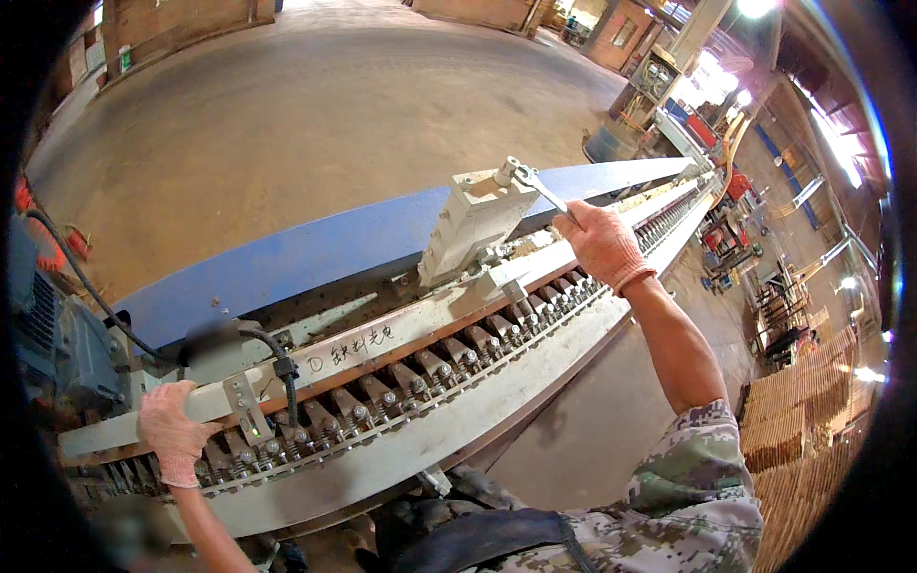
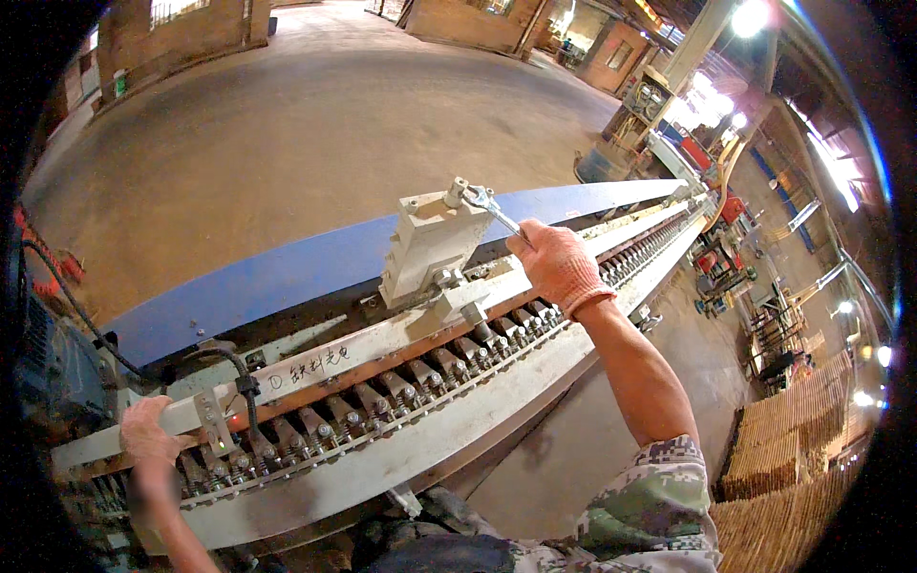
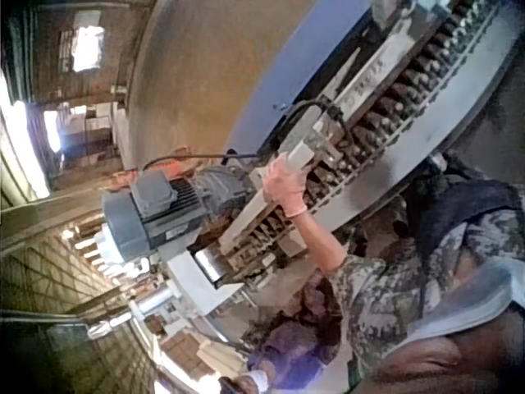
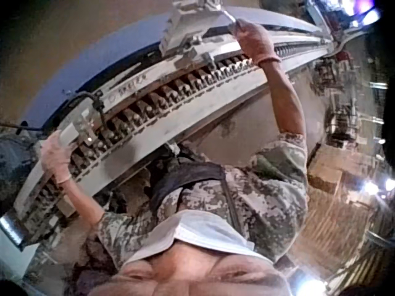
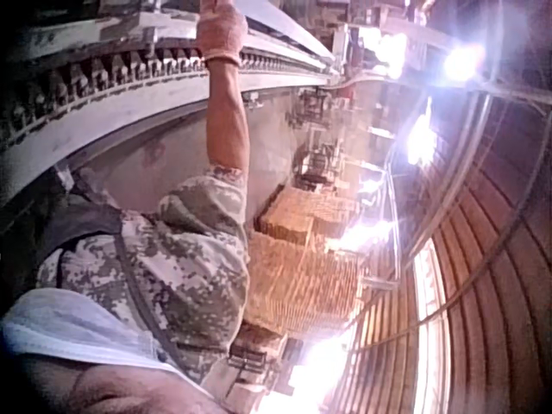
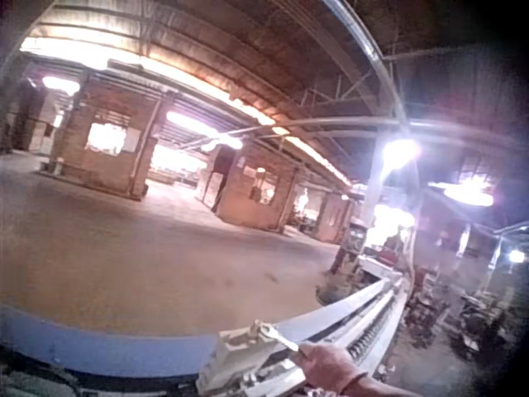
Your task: The person uses a wrench to tighten bolts on a long, white industrial machine with a conveyor belt. They move along the length of the machine, adjusting various components while another person observes nearby.
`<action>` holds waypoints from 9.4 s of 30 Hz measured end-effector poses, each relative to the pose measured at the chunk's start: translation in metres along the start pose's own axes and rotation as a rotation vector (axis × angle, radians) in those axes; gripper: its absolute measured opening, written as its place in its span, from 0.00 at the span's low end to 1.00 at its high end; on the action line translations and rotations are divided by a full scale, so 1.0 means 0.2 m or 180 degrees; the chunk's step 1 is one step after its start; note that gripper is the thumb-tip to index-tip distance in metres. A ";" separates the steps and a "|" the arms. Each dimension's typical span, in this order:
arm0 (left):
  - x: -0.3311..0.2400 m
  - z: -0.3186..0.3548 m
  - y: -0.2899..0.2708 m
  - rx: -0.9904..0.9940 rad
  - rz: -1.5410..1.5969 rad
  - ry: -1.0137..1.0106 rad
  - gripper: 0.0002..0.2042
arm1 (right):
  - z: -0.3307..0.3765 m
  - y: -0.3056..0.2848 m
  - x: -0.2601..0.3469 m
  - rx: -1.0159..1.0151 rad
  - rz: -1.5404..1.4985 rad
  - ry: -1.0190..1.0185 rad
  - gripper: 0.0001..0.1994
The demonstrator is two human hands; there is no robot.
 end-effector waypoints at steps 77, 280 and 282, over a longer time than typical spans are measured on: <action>-0.18 0.64 0.50 -0.1471 -0.0232 -0.1491 0.14 | 0.02 0.08 -0.05 -0.0138 -0.0424 -0.0776 0.15; 0.09 0.49 0.58 -0.0469 -0.1293 -0.2613 0.28 | 0.30 0.49 -0.78 -0.0348 -0.2496 -0.0073 0.24; 0.09 0.50 0.57 -0.0123 -0.1194 -0.2708 0.26 | 0.71 0.48 -0.75 -0.0143 -0.2333 0.0408 0.26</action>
Point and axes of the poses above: each hand's wrist, its own z-axis away from the middle knuckle, its own y-axis out of the palm, x = y × z, the point moved 2 cm from there along -z, towards the middle knuckle, and after that the axes turned 3 degrees about z, right-handed, at the moved point
